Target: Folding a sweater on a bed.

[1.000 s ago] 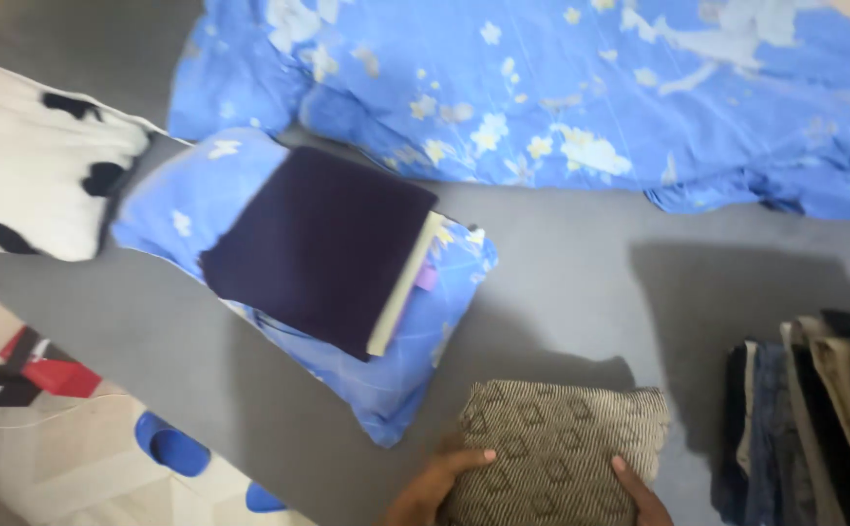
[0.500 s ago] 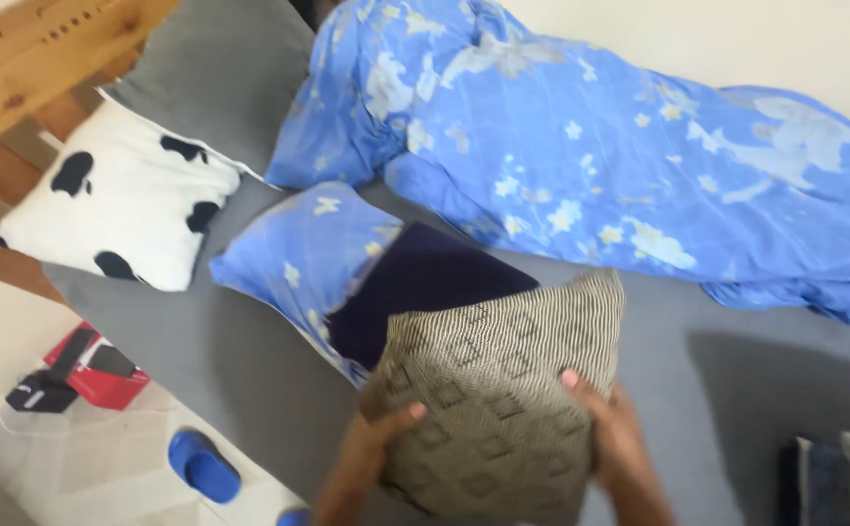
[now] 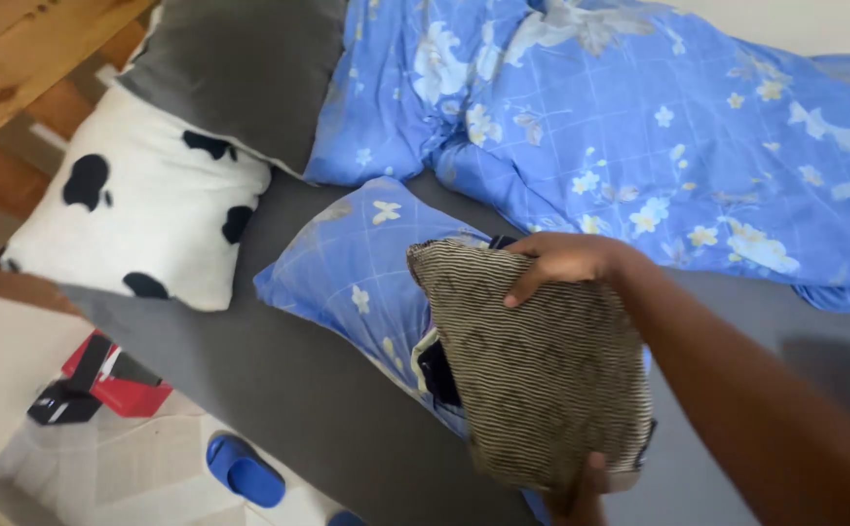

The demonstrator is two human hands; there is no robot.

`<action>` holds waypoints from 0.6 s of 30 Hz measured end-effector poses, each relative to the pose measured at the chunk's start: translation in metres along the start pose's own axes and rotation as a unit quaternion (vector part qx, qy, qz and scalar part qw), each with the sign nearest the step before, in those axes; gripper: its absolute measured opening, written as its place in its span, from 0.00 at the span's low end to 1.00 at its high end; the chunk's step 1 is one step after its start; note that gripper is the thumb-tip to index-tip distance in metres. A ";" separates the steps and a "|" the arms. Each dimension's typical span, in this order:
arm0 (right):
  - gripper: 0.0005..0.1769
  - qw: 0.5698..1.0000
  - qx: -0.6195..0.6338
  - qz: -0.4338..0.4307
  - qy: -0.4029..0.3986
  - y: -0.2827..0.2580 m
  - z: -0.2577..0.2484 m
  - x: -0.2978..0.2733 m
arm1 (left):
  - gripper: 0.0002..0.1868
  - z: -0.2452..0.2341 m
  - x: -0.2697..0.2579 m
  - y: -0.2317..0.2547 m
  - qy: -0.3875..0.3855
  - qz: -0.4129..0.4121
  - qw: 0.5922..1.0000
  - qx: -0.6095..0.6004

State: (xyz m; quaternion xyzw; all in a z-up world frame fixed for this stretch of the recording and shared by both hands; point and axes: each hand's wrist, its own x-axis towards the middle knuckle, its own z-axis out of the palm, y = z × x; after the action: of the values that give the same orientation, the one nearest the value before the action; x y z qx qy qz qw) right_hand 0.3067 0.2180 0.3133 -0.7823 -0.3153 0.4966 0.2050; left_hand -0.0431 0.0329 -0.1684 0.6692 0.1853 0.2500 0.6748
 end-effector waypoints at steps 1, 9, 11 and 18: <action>0.39 0.999 0.035 0.029 0.018 0.004 0.004 0.002 | 0.24 -0.008 0.011 -0.028 -0.004 0.004 1.000 -0.008; 0.35 0.990 0.094 -0.001 0.104 0.025 0.026 -0.014 | 0.50 -0.047 0.041 -0.014 0.028 -0.429 0.840 -0.332; 0.35 0.981 0.075 -0.002 0.179 0.030 0.028 -0.020 | 0.46 -0.046 0.053 -0.035 -0.061 -0.503 0.761 -0.405; 0.37 0.889 0.212 -0.015 0.406 0.039 0.095 -0.069 | 0.44 -0.063 0.124 0.291 -0.097 -0.441 0.796 -0.403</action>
State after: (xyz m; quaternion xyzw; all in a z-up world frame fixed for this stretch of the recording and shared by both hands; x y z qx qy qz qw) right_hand 0.2104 0.1428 0.2928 -0.8484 -0.1036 0.1879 0.4839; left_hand -0.0059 0.1503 0.1294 0.2032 0.2763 -0.0891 0.9351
